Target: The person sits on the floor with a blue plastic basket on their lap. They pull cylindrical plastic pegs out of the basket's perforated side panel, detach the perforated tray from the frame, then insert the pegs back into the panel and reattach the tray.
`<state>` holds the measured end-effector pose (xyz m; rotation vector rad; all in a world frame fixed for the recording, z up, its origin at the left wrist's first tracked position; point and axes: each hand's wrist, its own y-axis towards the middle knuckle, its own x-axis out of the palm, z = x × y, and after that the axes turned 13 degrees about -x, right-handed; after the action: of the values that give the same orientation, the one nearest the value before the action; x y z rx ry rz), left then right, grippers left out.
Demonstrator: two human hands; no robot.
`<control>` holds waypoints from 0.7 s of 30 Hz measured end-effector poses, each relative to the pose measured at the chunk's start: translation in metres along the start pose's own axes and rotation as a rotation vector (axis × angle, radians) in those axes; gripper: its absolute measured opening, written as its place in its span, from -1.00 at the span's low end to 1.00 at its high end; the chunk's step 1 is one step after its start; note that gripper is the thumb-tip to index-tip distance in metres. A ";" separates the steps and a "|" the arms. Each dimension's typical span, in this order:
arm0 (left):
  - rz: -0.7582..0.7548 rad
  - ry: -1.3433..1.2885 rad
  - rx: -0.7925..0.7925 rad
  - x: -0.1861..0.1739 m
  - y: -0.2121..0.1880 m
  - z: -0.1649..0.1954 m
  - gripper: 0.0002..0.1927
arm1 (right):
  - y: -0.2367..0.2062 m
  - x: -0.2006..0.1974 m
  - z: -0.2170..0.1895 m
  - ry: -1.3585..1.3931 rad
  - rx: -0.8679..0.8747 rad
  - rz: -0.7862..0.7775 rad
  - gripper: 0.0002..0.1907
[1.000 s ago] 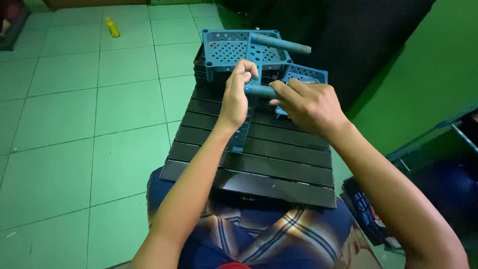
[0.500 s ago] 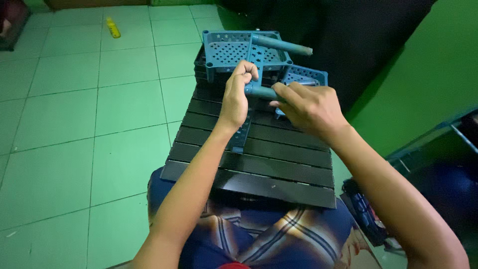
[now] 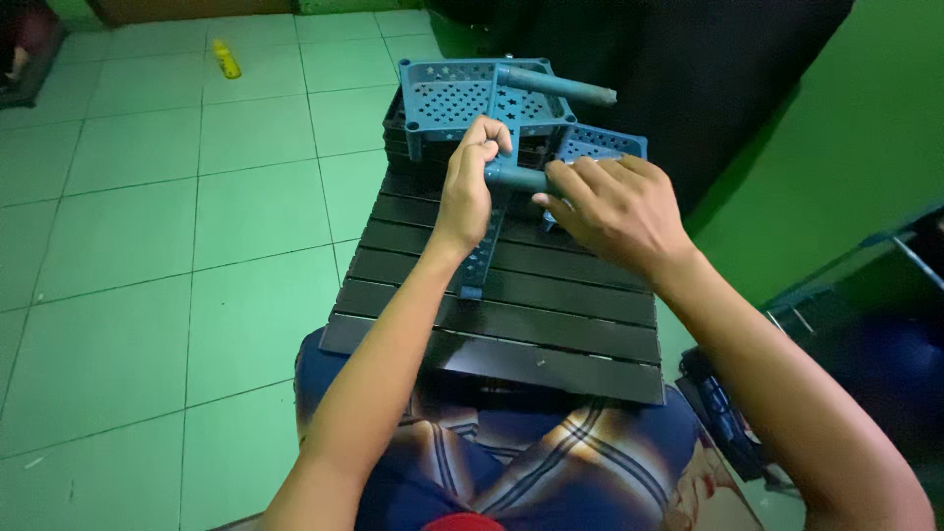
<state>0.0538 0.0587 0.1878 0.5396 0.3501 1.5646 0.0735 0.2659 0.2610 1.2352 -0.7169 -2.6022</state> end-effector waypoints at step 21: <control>0.040 -0.042 -0.006 0.006 0.000 -0.002 -0.74 | 0.007 0.004 0.007 0.474 0.165 -0.011 -0.68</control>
<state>0.0528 0.0655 0.1864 0.5767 0.3045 1.5901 0.0654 0.2610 0.2652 1.8153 -0.8319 -2.1545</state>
